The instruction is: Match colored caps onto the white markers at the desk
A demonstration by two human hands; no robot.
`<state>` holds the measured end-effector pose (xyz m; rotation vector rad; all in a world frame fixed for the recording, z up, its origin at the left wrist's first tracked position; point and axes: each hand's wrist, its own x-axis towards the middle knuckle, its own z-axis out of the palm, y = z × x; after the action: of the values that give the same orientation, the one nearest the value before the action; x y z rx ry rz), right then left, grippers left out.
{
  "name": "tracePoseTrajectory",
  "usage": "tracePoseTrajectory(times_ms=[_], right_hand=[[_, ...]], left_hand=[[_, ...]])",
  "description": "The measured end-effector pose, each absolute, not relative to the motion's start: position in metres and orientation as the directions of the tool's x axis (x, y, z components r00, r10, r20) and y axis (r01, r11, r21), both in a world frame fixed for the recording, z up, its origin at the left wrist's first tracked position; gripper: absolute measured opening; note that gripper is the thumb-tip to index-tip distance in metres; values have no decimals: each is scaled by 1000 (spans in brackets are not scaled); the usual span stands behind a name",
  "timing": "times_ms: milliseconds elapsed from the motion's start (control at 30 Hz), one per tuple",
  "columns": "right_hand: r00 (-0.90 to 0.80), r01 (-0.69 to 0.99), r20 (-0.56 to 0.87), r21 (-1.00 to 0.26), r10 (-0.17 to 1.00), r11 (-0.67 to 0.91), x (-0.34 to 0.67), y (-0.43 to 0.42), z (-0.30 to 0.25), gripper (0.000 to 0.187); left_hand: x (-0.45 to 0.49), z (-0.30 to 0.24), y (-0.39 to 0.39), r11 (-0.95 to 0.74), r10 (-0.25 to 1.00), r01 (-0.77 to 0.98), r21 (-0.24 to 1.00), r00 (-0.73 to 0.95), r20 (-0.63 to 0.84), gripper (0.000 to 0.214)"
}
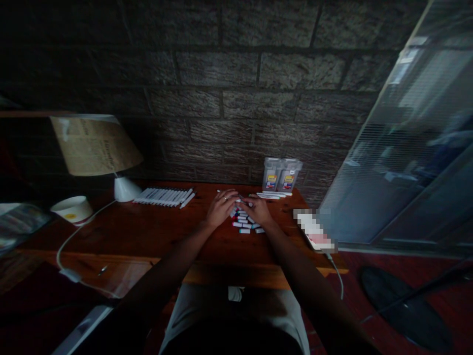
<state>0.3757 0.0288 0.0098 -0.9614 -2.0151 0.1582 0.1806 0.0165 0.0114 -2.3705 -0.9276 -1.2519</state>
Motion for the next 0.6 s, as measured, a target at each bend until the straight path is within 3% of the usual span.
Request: tracePoseTrajectory(times_ms=[100,167,333,500,600], right_hand=[[-256,605,647,-472,718,641,378,31,9,32],[-212,610,635,-508,743,608,381,31,11,34],[-211,559,619,-559,757,612,379,25,13,35],[-383,481,592,-528,709,700,372,16,17,41],[-413,559,510,-512,754,653,397,12,33,44]], left_hand=[[183,11,13,-691,485,709,140,311,818,19],[184,9,11,-667,586,679,308,223,779,21],[185,10,12,-542,820,388,745,48,571,41],[186,15,16,-371,924,150,916,-32,380,50],[183,10,23,-307,942,86,948,-112,315,50]])
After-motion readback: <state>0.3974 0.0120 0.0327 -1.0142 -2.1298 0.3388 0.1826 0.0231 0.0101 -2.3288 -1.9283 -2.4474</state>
